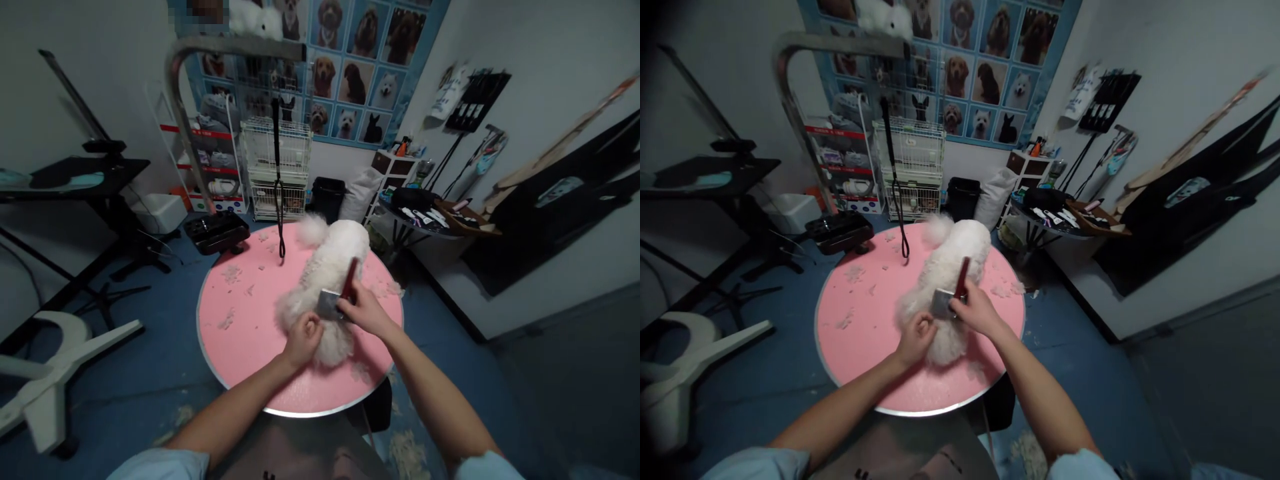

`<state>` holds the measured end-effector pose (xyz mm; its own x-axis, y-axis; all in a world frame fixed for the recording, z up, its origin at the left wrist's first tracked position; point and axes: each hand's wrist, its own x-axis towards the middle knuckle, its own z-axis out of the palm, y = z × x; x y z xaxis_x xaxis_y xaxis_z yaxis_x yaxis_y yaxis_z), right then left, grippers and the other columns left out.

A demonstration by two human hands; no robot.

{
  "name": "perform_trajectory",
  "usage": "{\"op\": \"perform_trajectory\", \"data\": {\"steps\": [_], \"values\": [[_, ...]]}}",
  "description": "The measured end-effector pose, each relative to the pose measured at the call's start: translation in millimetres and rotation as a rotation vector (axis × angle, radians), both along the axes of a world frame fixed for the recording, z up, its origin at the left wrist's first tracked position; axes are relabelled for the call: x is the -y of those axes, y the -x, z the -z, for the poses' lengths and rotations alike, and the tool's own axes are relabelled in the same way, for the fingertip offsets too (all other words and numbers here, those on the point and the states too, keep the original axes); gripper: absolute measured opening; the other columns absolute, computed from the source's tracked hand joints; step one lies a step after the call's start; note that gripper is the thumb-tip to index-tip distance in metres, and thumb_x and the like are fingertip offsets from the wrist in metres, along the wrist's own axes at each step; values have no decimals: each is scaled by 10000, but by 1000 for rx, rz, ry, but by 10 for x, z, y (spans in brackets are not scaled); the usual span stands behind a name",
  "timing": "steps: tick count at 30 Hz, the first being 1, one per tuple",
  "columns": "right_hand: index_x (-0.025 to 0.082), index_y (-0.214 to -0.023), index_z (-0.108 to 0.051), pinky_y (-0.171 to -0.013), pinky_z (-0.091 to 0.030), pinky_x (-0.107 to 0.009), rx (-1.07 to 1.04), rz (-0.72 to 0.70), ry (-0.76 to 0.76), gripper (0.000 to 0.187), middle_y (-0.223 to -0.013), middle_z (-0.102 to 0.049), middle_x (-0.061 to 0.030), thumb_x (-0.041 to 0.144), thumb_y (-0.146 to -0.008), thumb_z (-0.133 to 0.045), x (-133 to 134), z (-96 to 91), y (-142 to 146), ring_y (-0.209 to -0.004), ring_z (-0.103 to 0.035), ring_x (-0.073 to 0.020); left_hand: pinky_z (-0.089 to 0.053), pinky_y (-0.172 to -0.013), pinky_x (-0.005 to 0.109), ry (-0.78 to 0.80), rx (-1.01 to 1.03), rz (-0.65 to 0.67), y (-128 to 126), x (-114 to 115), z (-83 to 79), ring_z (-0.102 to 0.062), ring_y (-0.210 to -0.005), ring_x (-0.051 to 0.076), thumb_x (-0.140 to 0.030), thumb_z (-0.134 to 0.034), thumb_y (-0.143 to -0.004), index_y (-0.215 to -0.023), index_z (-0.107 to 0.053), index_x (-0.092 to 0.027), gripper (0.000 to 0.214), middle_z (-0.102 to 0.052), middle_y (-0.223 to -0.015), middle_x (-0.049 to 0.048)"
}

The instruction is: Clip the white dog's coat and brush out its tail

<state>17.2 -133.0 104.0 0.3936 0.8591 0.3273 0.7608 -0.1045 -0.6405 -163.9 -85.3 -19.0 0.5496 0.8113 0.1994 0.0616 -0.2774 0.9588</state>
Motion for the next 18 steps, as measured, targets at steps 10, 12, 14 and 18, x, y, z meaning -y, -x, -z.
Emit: {"op": "perform_trajectory", "data": {"steps": [10,12,14,18], "values": [[209,-810,-515,-545,-339,-274,294,13,101,131,-716,-592,-27,331,-761,-516,-147,-228,56,-607,-532,-185,-260,-424,217,178,-42,-37,-88,-41,-150,-353,-427,99,-324,-454,-852,-1366,-307,-112,575,-371,-505,-89],[196,-872,-511,-567,-348,-280,324,164,16,171,-767,-605,-51,346,-795,-486,-145,-235,89,-647,-544,-196,-246,-419,207,181,-60,-36,-109,-44,-156,-353,-425,91,-299,-488,-827,-1388,-266,-98,635,-350,-500,-100],[192,-917,-507,-579,-356,-272,314,123,12,197,-792,-615,-52,356,-811,-480,-133,-251,112,-666,-551,-189,-246,-421,200,185,-67,-34,-123,-40,-154,-357,-431,85,-281,-511,-806,-1381,-270,-85,654,-350,-499,-104],[193,-862,-519,-570,-348,-262,377,-71,221,150,-751,-611,-37,321,-784,-519,-117,-330,105,-647,-547,-180,-249,-430,195,167,-49,-22,-131,-19,-161,-333,-428,77,-257,-518,-790,-1365,-305,-106,631,-336,-491,-110]]}}
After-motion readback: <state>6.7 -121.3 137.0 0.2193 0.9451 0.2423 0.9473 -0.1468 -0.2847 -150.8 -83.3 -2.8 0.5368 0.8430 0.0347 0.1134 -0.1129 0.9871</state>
